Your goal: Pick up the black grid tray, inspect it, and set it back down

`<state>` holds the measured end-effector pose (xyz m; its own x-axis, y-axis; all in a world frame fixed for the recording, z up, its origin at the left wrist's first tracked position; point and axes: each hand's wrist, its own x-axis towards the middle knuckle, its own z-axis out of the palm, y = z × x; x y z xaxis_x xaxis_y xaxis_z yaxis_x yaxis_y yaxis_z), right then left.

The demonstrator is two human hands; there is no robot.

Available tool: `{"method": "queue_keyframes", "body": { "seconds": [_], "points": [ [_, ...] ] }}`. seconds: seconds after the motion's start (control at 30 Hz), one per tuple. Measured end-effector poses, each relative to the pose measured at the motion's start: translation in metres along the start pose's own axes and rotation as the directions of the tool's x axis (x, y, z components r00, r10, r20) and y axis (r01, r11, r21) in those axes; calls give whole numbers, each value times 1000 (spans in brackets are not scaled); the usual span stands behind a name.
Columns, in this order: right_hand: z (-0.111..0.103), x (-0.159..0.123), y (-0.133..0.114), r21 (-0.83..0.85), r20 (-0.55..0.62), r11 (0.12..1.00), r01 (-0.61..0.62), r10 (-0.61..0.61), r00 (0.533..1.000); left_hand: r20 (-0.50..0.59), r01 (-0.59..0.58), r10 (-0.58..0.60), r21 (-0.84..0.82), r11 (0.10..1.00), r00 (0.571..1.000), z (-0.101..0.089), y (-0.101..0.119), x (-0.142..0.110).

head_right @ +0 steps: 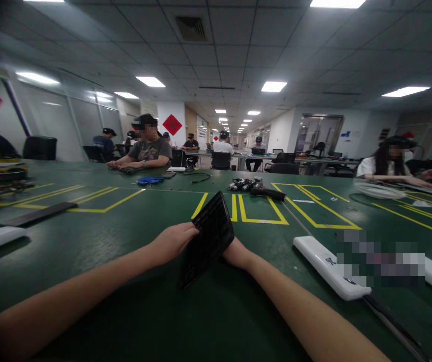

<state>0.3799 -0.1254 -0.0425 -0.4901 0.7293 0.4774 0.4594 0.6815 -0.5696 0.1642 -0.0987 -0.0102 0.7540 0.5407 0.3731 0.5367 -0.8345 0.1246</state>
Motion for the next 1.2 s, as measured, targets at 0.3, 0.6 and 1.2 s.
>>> {"method": "queue_keyframes", "body": {
  "seconds": [0.3, 0.6, 1.2],
  "points": [
    [0, 0, -5, 25, 24, 998, -54, 53, 998, -55, 161, -192, -355, 921, 980, 9, 1, 0],
    [2, 1, 0, 73, 10, 997, -39, 38, 999, -52, 262, -351, -566, 782, 935, 19, 3, 9],
    [-1, 2, -3, -77, 32, 997, 2, 1, 1000, 256, 360, -579, -930, 70, 774, 5, 4, 15]
  ]
}}
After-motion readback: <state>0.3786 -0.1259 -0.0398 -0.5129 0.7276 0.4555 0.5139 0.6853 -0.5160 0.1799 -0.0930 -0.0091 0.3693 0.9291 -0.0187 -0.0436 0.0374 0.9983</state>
